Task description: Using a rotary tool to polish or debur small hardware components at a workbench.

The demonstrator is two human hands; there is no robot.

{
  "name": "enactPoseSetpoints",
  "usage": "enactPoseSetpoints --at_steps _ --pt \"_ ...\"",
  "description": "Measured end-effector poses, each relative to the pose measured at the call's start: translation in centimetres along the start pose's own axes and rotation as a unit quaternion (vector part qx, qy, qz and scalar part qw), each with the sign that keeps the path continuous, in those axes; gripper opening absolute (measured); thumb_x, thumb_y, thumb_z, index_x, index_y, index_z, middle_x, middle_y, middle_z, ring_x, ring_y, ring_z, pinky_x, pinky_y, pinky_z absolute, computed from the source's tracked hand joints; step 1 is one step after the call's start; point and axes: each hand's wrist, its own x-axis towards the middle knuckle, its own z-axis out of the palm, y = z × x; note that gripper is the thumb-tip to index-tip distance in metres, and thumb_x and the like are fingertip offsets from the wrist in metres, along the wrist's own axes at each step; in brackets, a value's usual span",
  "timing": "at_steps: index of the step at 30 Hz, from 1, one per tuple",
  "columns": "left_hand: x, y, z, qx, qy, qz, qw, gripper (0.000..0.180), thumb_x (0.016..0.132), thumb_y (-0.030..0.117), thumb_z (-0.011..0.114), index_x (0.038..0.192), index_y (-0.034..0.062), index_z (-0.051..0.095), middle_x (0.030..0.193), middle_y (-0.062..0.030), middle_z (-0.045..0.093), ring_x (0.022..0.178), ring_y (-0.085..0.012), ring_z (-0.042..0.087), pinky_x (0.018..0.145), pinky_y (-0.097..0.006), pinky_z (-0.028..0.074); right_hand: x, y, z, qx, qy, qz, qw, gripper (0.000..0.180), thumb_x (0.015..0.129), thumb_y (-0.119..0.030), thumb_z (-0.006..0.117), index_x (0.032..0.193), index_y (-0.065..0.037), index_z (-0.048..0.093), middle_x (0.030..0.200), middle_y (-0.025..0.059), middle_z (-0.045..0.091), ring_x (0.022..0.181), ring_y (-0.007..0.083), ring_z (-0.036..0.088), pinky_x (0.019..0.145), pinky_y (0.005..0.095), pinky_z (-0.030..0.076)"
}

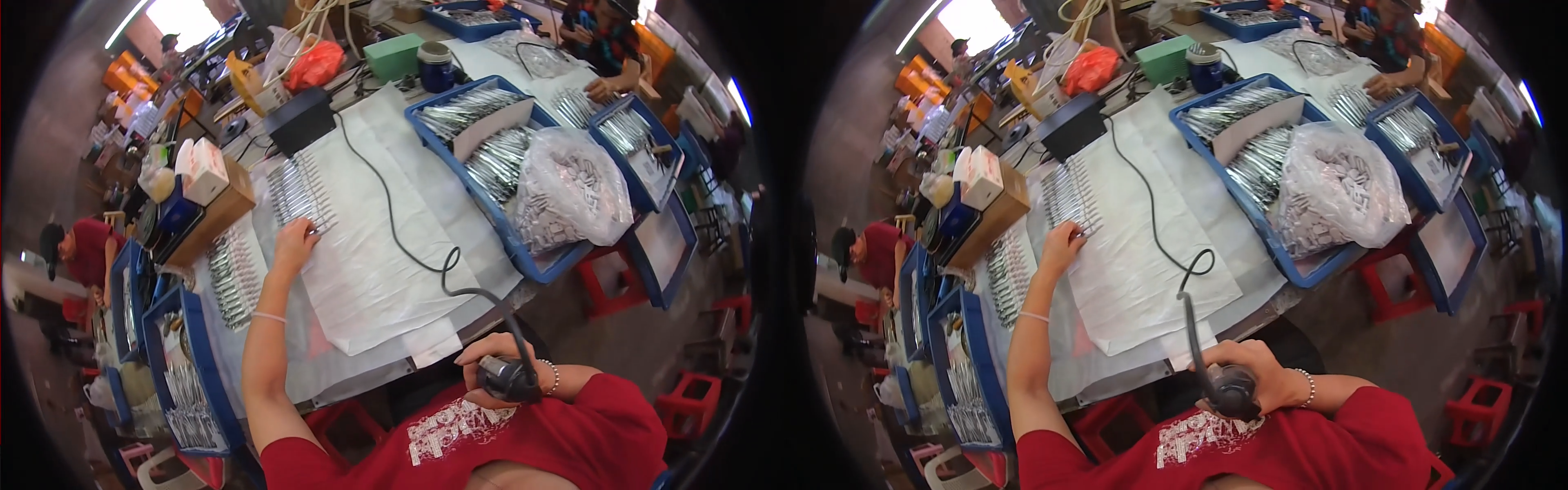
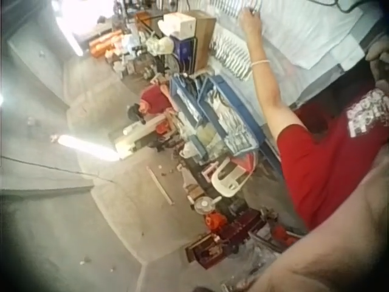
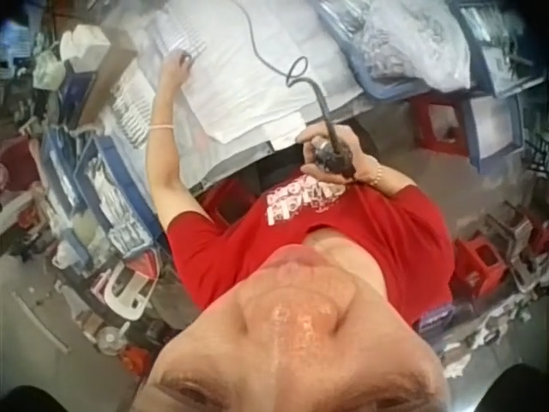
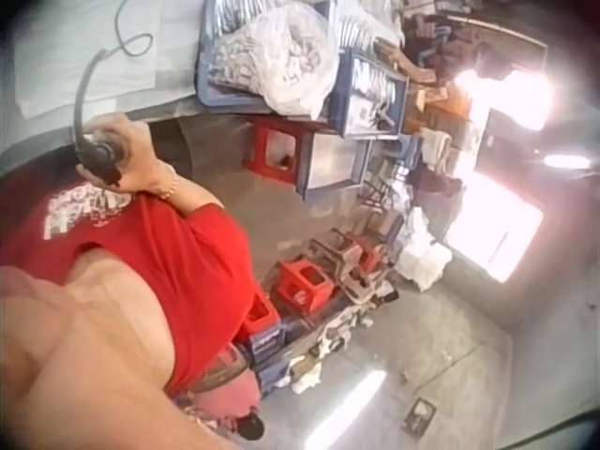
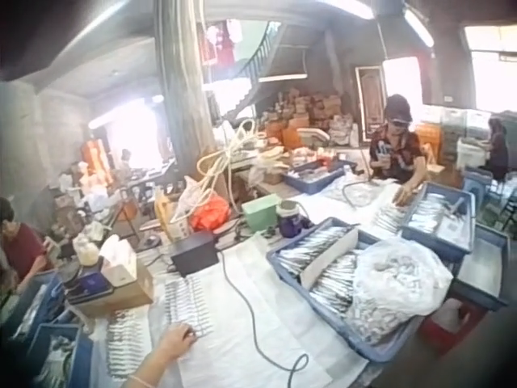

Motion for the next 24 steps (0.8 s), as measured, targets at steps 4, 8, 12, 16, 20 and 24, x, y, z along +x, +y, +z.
enactPoseSetpoints --at_steps 4,8,12,16,20,24 --pt "0.6 0.2 -0.2 0.010 -0.008 0.003 1.000 0.017 0.072 0.012 0.069 0.083 0.0028 0.058 0.080 -0.0121 0.060 0.073 -0.0277 0.059 0.066 -0.037 0.047 0.0 0.3 -0.4 0.011 -0.001 -0.035 0.999 0.047 0.067 -0.016 0.079 0.106 -0.001 0.058 0.080 0.0076 0.065 0.068 0.0171 0.065 0.063 0.0252 0.050" --pt "0.7 1.0 -0.6 -0.046 -0.078 -0.085 0.992 0.019 0.070 0.012 0.071 0.080 0.0041 0.057 0.081 -0.0124 0.060 0.076 -0.0287 0.059 0.066 -0.037 0.046 -0.2 0.0 -1.0 0.012 0.001 -0.028 1.000 0.047 0.067 -0.016 0.079 0.106 -0.001 0.058 0.079 0.0072 0.065 0.067 0.0169 0.065 0.062 0.0251 0.049" --pt "-1.2 0.8 -0.3 -0.074 -0.053 -0.087 0.992 0.017 0.072 0.010 0.069 0.085 0.0052 0.058 0.080 -0.0126 0.060 0.071 -0.0261 0.058 0.064 -0.037 0.045 -0.1 -0.3 -0.8 -0.009 -0.001 -0.040 0.999 0.045 0.065 -0.010 0.080 0.104 -0.002 0.059 0.072 0.0051 0.064 0.061 0.0149 0.063 0.056 0.0242 0.048" --pt "-4.2 7.0 -1.5 -0.333 0.049 -0.107 0.936 0.007 0.087 0.006 0.058 0.092 0.0016 0.055 0.078 -0.0052 0.059 0.065 -0.0121 0.058 0.061 -0.027 0.048 -0.3 -0.2 -1.0 -0.015 0.028 -0.040 0.999 0.044 0.065 -0.009 0.079 0.104 -0.003 0.058 0.063 0.0034 0.061 0.054 0.0125 0.061 0.052 0.0248 0.048" --pt "-12.2 14.5 -2.8 -0.481 -0.003 -0.196 0.854 0.012 0.092 0.008 0.053 0.101 0.0020 0.047 0.079 -0.0043 0.058 0.062 -0.0082 0.054 0.058 -0.021 0.046 0.6 0.0 -1.8 -0.040 -0.040 -0.028 0.998 0.048 0.068 -0.003 0.073 0.108 -0.002 0.046 0.068 0.0094 0.061 0.060 0.0163 0.061 0.055 0.0271 0.049" --pt "-19.9 21.0 0.1 -0.649 -0.098 -0.250 0.712 0.018 0.096 0.013 0.047 0.111 0.0031 0.046 0.078 -0.0038 0.058 0.058 -0.0052 0.048 0.054 -0.018 0.040 1.4 1.1 -1.2 -0.015 -0.074 -0.035 0.997 0.050 0.069 -0.001 0.071 0.111 -0.001 0.043 0.071 0.0101 0.058 0.063 0.0181 0.058 0.056 0.0291 0.048"
